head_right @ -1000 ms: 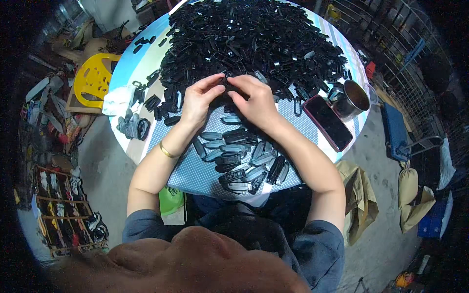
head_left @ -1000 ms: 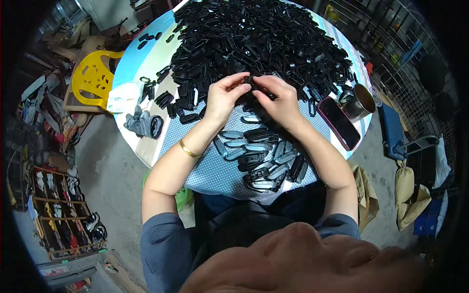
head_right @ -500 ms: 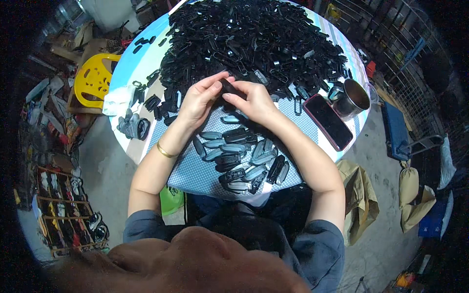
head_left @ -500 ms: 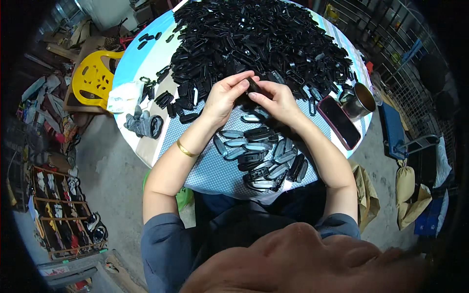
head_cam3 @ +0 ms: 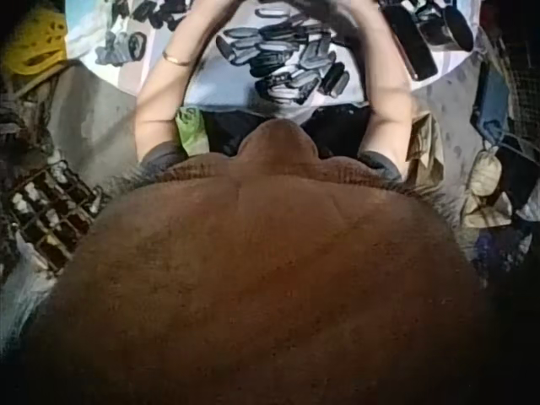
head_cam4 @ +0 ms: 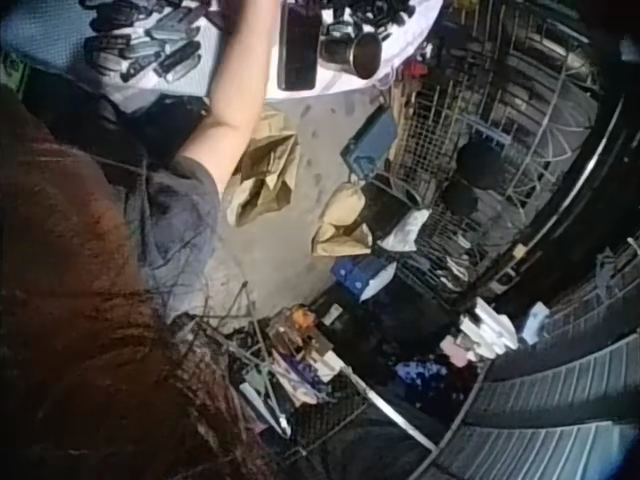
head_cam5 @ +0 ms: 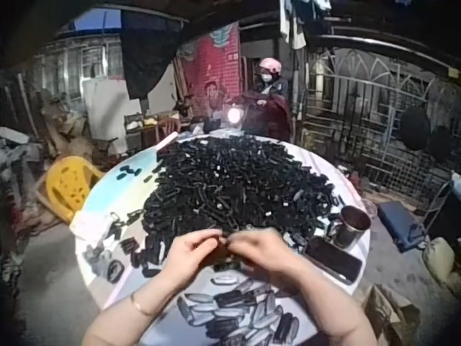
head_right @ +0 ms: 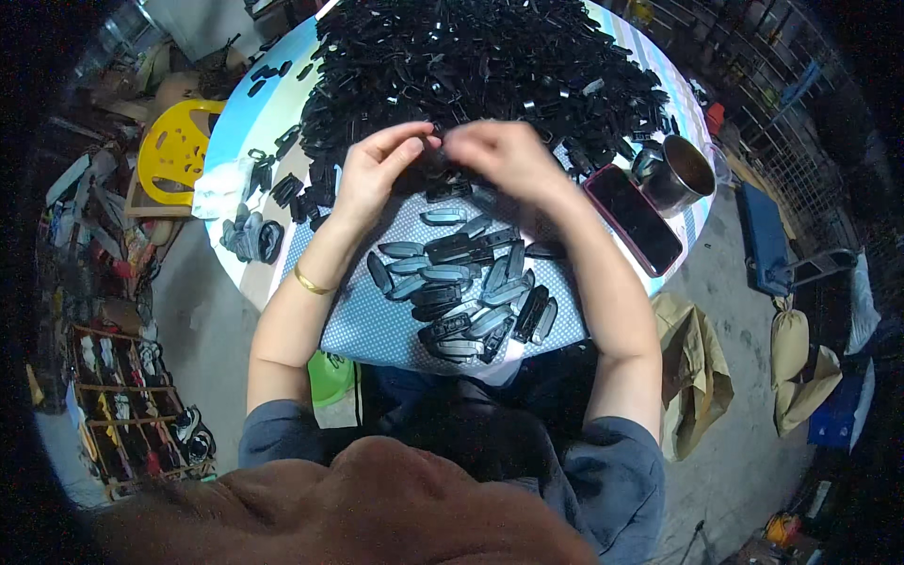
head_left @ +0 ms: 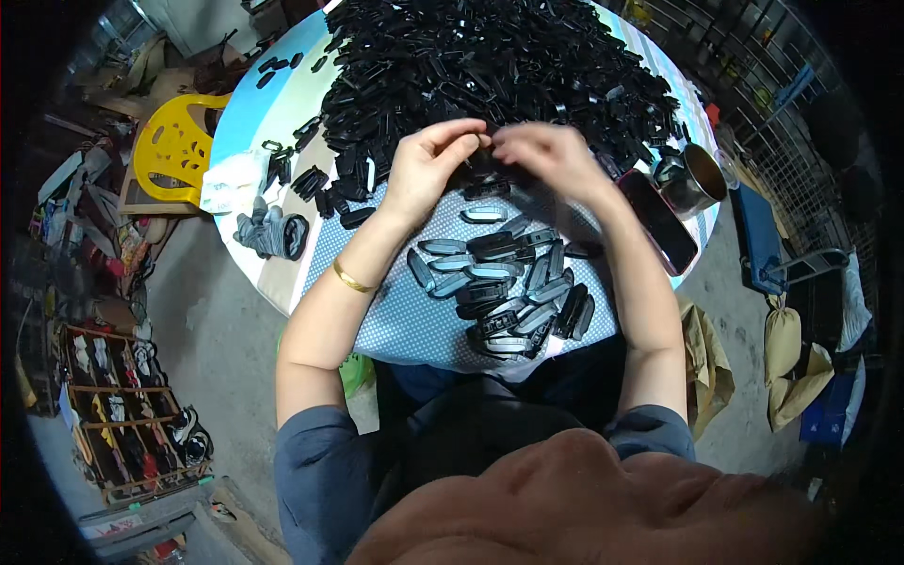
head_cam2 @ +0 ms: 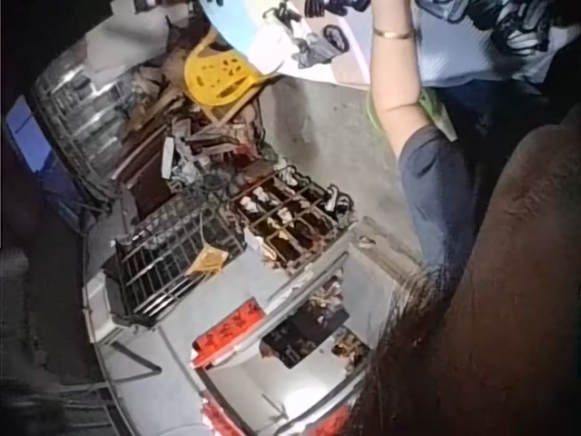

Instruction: The person assembles plastic components by hand, snapping pieces together and placing the assembled parts on the table, then gathers scattered pieces into a pile and attaches more components.

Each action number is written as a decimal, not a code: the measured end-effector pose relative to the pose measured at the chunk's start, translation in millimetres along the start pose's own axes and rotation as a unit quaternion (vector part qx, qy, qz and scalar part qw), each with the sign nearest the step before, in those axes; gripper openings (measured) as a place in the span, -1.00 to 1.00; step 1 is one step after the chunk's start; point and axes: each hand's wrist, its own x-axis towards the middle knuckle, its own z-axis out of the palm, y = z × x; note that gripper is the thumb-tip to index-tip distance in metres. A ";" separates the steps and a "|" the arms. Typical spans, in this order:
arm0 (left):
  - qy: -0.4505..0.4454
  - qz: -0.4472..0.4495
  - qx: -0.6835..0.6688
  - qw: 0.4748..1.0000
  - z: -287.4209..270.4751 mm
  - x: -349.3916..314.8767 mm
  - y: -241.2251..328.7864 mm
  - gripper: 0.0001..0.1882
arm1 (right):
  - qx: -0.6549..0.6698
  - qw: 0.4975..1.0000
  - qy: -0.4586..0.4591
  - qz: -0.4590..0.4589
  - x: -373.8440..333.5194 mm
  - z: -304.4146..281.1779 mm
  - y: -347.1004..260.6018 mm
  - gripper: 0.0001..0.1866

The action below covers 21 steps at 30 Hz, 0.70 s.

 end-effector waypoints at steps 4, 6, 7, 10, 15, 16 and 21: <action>-0.074 -0.054 0.271 0.958 5.1 -6.8 8.4 -0.66 | -0.063 0.977 0.198 0.054 9.9 -42.6 32.4 -0.71; -0.140 -0.016 0.309 0.940 9.4 -11.8 0.8 -0.73 | -0.196 0.961 0.197 -0.017 8.1 -41.6 39.8 -0.76; -0.164 0.000 0.307 0.937 9.3 -12.3 -6.8 -0.74 | -0.224 0.955 0.189 -0.038 7.8 -37.4 38.5 -0.80; -0.210 -0.048 0.284 0.934 10.8 -8.2 -10.2 -0.76 | -0.283 0.939 0.182 -0.066 5.3 -27.5 29.0 -0.83; 0.005 0.123 0.424 0.897 13.6 1.4 -31.5 -0.76 | -0.326 0.929 0.163 -0.070 5.4 -30.0 28.7 -0.83; 0.044 0.133 0.476 0.868 17.0 3.2 -33.9 -0.75 | -0.330 0.928 0.157 -0.077 5.7 -30.3 29.5 -0.83; 0.011 0.112 0.546 0.830 26.6 -0.2 -35.8 -0.82 | -0.364 0.911 0.150 -0.127 8.3 -15.0 34.8 -0.82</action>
